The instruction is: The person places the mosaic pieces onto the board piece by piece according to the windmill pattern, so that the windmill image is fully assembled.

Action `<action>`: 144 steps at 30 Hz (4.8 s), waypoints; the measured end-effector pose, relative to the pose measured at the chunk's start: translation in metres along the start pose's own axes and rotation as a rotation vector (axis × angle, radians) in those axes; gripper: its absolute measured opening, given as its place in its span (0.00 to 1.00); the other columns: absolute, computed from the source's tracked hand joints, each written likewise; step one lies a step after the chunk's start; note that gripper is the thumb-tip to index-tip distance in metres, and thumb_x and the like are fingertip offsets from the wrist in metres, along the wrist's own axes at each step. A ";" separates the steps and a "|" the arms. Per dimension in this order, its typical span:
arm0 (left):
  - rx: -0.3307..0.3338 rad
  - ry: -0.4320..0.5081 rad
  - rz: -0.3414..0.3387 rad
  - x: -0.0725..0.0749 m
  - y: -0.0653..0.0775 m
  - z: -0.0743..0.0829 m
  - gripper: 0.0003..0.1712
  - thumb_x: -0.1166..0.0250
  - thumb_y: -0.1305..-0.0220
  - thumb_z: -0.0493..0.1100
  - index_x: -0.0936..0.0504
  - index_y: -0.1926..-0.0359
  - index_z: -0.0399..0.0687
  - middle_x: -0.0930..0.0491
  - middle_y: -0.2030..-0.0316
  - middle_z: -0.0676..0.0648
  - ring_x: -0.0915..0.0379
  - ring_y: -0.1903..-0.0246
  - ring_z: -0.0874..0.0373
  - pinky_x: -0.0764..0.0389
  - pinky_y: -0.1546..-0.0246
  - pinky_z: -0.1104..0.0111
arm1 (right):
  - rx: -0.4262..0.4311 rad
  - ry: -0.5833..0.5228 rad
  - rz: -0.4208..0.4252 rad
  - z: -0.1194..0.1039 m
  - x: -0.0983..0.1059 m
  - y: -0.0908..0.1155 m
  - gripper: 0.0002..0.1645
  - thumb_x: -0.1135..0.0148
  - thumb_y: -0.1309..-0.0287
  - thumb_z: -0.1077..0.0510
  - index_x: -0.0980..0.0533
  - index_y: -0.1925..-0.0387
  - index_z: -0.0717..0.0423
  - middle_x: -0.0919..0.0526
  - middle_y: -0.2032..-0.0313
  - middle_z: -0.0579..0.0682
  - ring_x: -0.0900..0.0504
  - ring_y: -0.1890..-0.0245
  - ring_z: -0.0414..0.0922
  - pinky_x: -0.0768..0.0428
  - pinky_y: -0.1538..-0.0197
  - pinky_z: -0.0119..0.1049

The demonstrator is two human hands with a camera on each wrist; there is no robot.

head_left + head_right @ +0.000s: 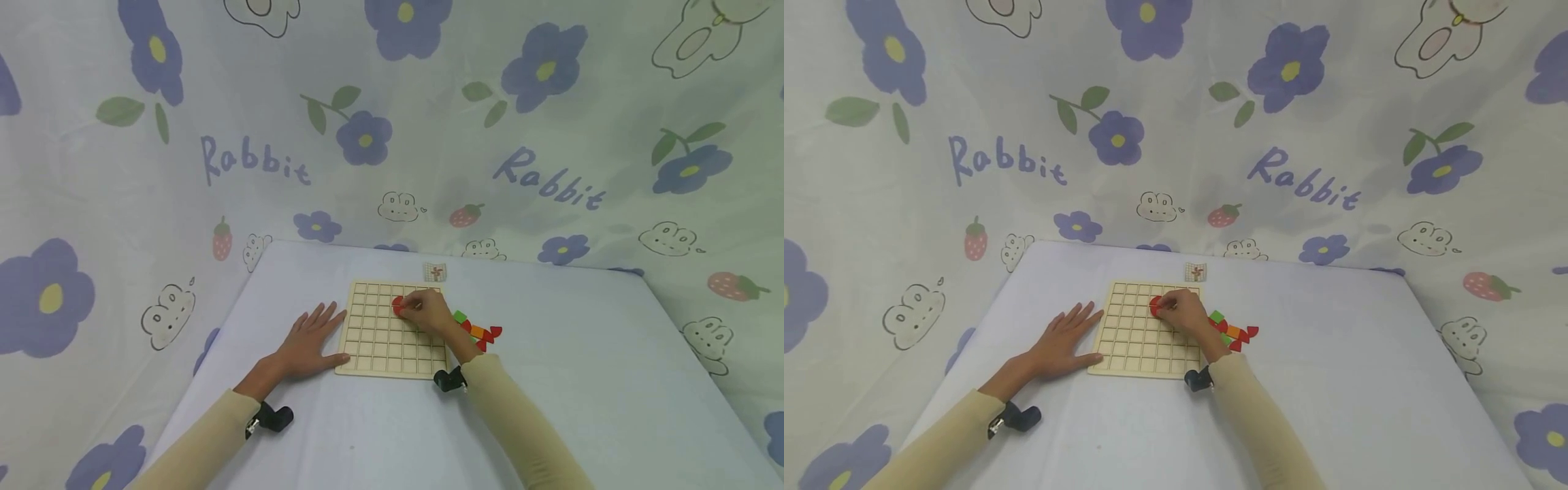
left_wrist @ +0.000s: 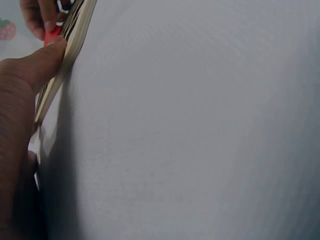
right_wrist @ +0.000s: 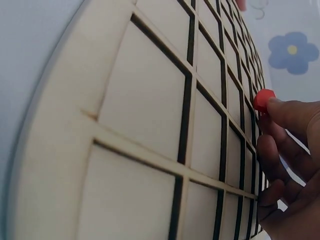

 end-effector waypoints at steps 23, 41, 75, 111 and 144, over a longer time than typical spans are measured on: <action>-0.019 -0.015 0.004 -0.002 0.000 -0.002 0.56 0.47 0.41 0.78 0.49 0.22 0.54 0.56 0.23 0.44 0.66 0.25 0.44 0.59 0.29 0.44 | -0.006 0.203 0.099 -0.013 -0.013 0.004 0.06 0.29 0.42 0.53 0.15 0.70 0.50 0.20 0.77 0.39 0.24 0.77 0.37 0.24 0.76 0.33; -0.004 -0.031 0.003 -0.004 0.000 0.000 0.56 0.48 0.42 0.79 0.50 0.22 0.54 0.57 0.23 0.45 0.67 0.25 0.45 0.60 0.29 0.45 | -0.020 0.237 0.182 0.010 0.013 0.026 0.06 0.30 0.42 0.52 0.16 0.70 0.48 0.22 0.78 0.40 0.25 0.77 0.39 0.26 0.76 0.35; -0.016 -0.017 0.018 0.000 0.002 0.002 0.56 0.46 0.42 0.77 0.47 0.22 0.52 0.54 0.24 0.42 0.64 0.25 0.42 0.58 0.30 0.43 | 0.053 0.609 0.026 0.053 0.069 0.060 0.16 0.28 0.44 0.45 0.13 0.54 0.42 0.22 0.62 0.50 0.30 0.63 0.49 0.29 0.64 0.43; -0.005 -0.024 0.009 -0.004 0.000 0.001 0.56 0.46 0.42 0.77 0.48 0.22 0.52 0.56 0.23 0.43 0.65 0.25 0.42 0.59 0.30 0.42 | -0.191 0.309 -0.065 0.057 0.080 0.050 0.11 0.28 0.45 0.61 0.18 0.60 0.58 0.21 0.69 0.48 0.24 0.69 0.43 0.21 0.67 0.35; -0.015 -0.021 0.029 -0.004 0.001 0.002 0.56 0.45 0.42 0.77 0.47 0.23 0.52 0.54 0.24 0.43 0.65 0.25 0.43 0.59 0.30 0.42 | -0.104 -0.074 0.080 0.007 0.014 0.007 0.03 0.28 0.44 0.60 0.14 0.68 0.55 0.15 0.71 0.43 0.19 0.69 0.41 0.19 0.67 0.35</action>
Point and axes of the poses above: each hand's wrist, its own y-axis away from the middle knuckle, its own x-axis out of the back of the hand, z = x × y, the point moved 1 cm from there along -y, towards the middle knuckle
